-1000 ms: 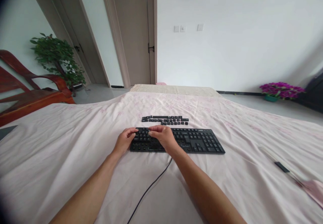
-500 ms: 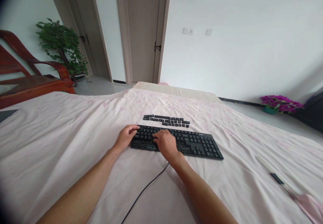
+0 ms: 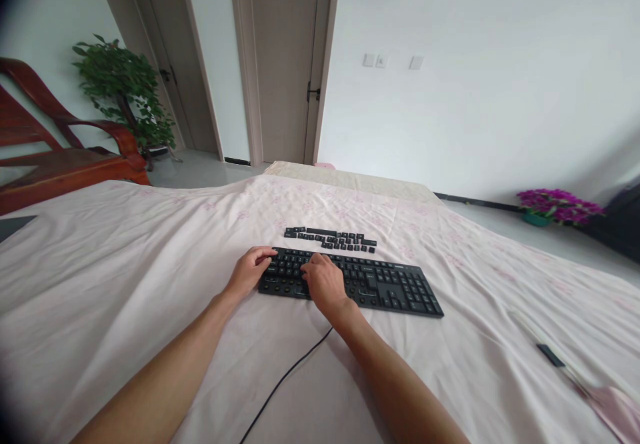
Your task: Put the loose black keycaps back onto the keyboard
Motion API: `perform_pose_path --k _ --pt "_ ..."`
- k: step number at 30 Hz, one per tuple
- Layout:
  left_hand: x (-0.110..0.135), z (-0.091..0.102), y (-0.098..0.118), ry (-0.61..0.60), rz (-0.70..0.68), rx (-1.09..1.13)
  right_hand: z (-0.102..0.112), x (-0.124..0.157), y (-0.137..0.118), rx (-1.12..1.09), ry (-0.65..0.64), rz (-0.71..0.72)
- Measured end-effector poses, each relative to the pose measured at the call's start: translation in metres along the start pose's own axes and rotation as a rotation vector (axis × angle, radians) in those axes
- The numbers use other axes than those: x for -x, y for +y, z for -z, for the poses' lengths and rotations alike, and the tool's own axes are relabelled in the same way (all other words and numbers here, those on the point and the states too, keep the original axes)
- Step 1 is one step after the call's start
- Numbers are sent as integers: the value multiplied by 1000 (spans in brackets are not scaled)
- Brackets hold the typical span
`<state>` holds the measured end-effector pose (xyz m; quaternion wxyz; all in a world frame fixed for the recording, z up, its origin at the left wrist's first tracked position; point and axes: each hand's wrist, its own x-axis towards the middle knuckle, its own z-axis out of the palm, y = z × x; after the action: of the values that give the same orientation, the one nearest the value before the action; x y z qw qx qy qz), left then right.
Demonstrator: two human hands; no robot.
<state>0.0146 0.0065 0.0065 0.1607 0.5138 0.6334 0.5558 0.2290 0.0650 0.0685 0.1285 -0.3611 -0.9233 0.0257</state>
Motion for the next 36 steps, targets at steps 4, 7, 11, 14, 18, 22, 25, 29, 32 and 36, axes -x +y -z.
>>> perform_pose_path --k 4,7,11,14,18,22,25,29,32,36 --pt "0 0 2 -3 6 3 1 -1 -1 32 -51 -2" --pt "0 0 2 -5 6 8 3 0 -4 56 -72 -12" --pt "0 0 0 -8 0 7 6 0 -7 90 -82 -6" --pt "-1 -1 -2 -7 1 7 7 -2 -7 116 -95 28" --pt "-1 -1 -3 -10 3 9 7 -1 -8 155 -134 81" --pt "0 -1 -2 -8 -2 6 4 6 -13 222 -102 110" --pt "0 -1 -3 -6 -7 -2 2 11 -17 265 -84 126" --pt "-1 -2 -4 -5 -13 -12 -2 15 -21 289 -74 139" --pt "0 -2 -4 -3 -15 -19 -2 17 -21 272 -82 130" --pt "0 -1 -3 -6 -17 -19 3 19 -9 145 -77 112"
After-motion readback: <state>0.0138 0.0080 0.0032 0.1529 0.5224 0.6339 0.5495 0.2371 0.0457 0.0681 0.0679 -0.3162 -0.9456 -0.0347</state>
